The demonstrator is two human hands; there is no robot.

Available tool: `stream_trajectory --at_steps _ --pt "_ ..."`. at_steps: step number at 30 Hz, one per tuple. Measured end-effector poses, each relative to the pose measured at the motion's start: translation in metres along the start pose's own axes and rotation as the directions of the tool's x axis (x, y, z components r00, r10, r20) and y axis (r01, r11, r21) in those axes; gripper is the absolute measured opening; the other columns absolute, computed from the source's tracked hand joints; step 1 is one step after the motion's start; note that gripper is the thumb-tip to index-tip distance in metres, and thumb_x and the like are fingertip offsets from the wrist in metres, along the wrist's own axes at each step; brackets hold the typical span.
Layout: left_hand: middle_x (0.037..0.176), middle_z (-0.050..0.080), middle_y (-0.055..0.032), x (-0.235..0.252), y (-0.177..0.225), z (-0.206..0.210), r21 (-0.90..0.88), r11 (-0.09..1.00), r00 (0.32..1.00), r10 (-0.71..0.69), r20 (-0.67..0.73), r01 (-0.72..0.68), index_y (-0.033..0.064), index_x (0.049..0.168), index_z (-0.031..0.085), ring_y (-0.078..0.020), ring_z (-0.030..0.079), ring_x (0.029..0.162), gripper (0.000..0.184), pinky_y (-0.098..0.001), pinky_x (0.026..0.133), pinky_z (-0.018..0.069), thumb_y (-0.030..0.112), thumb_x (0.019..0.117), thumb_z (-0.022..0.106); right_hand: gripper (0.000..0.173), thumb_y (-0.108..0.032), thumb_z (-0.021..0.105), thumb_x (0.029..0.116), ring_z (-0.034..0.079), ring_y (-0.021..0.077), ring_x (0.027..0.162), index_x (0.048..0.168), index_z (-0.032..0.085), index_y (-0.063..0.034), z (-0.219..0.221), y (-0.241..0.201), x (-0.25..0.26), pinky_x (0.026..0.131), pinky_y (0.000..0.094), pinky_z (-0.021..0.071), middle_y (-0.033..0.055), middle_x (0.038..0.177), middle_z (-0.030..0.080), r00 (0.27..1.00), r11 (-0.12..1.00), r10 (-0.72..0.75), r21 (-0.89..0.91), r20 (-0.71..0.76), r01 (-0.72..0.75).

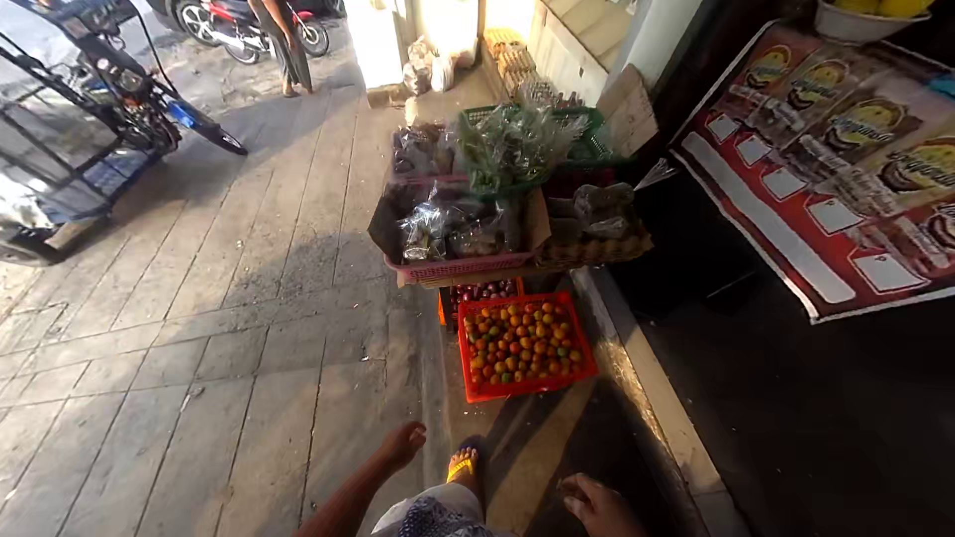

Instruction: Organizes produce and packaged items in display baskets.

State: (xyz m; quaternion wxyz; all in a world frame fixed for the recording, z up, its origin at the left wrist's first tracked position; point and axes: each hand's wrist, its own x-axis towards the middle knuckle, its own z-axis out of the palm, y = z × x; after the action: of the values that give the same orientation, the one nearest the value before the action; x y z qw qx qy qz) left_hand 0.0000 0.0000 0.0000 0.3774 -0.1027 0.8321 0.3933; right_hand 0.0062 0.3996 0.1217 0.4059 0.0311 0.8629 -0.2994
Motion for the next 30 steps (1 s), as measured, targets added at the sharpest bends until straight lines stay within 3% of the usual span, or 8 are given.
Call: stream_trajectory --at_steps 4,8,12,17,21,24,26,30 --pt "0.138 0.061 -0.0211 0.030 0.087 -0.006 0.051 0.989 0.990 0.138 0.035 -0.140 0.0004 0.140 0.057 -0.0324 0.063 0.125 0.040 -0.0494 0.110 0.0468 0.022 0.1063 0.053 0.037 -0.018 0.060 0.1032 0.068 0.0369 0.113 0.133 0.063 0.0030 -0.043 0.013 0.004 0.104 0.0542 0.0504 0.0237 0.120 0.070 0.999 1.000 0.010 -0.029 0.054 -0.009" --pt "0.136 0.061 -0.0251 0.048 0.115 0.011 0.172 0.976 0.989 0.117 0.092 -0.132 -0.0023 0.139 0.058 -0.0384 0.061 0.126 0.040 -0.0536 0.111 0.0446 0.018 0.1043 0.056 0.035 -0.021 0.062 0.1025 0.068 0.0357 0.113 0.130 0.065 0.0004 -0.104 0.045 0.026 0.103 0.0547 0.0500 0.0226 0.119 0.070 0.996 0.999 0.017 -0.029 0.083 -0.014" --pt "0.141 0.059 -0.0232 0.049 0.117 0.043 0.307 0.951 0.993 -0.075 0.096 0.043 0.0034 0.142 0.058 -0.0405 0.056 0.132 0.043 -0.0602 0.111 0.0418 0.021 0.1028 0.059 0.034 -0.021 0.061 0.1027 0.068 0.0313 0.113 0.131 0.065 -0.0032 -0.194 0.059 0.073 0.103 0.0511 0.0514 0.0186 0.120 0.070 0.994 0.993 -0.066 -0.092 0.091 0.074" --pt "0.139 0.059 -0.0263 0.017 0.158 0.087 0.122 0.969 0.976 -0.216 -0.005 0.215 -0.0014 0.139 0.058 -0.0421 0.055 0.133 0.042 -0.0578 0.114 0.0399 0.020 0.1034 0.059 0.034 -0.019 0.056 0.1052 0.067 0.0332 0.114 0.135 0.062 -0.0016 -0.321 0.018 0.120 0.104 0.0524 0.0505 0.0207 0.123 0.068 0.964 0.928 -0.237 -0.265 0.123 0.262" --pt "0.137 0.061 -0.0251 0.013 0.225 0.099 -0.006 0.985 0.983 -0.171 -0.073 0.171 -0.0021 0.138 0.059 -0.0394 0.059 0.128 0.040 -0.0548 0.112 0.0438 0.019 0.1038 0.059 0.030 -0.016 0.057 0.1041 0.067 0.0303 0.114 0.128 0.066 0.0007 -0.397 -0.027 0.153 0.104 0.0483 0.0509 0.0198 0.123 0.068 0.887 0.849 -0.461 -0.276 0.032 0.451" --pt "0.135 0.062 -0.0237 0.024 0.284 0.081 -0.055 0.996 0.971 -0.076 -0.226 0.065 0.0004 0.137 0.061 -0.0379 0.065 0.117 0.038 -0.0543 0.104 0.0501 0.020 0.1037 0.059 0.027 -0.013 0.060 0.1020 0.069 0.0306 0.112 0.123 0.069 0.0016 -0.436 -0.066 0.187 0.101 0.0478 0.0541 0.0201 0.122 0.069 0.754 0.757 -0.638 -0.305 -0.156 0.578" --pt "0.131 0.065 -0.0203 0.044 0.320 0.059 -0.019 0.999 0.940 0.024 -0.341 -0.032 0.0033 0.135 0.063 -0.0339 0.068 0.109 0.036 -0.0519 0.099 0.0536 0.021 0.1039 0.058 0.026 -0.008 0.064 0.0998 0.068 0.0331 0.113 0.124 0.068 0.0009 -0.451 -0.096 0.215 0.100 0.0513 0.0547 0.0203 0.125 0.068 0.691 0.733 -0.675 -0.340 -0.259 0.589" --pt "0.127 0.067 -0.0181 0.090 0.393 0.002 0.126 0.957 0.815 0.290 -0.502 -0.263 0.0049 0.132 0.064 -0.0322 0.067 0.114 0.033 -0.0512 0.100 0.0535 0.018 0.1034 0.057 0.058 0.000 0.073 0.0863 0.058 0.0379 0.129 0.142 0.058 -0.0052 -0.464 -0.145 0.274 0.107 0.0597 0.0484 0.0195 0.142 0.059 0.618 0.639 -0.758 -0.432 -0.209 0.637"
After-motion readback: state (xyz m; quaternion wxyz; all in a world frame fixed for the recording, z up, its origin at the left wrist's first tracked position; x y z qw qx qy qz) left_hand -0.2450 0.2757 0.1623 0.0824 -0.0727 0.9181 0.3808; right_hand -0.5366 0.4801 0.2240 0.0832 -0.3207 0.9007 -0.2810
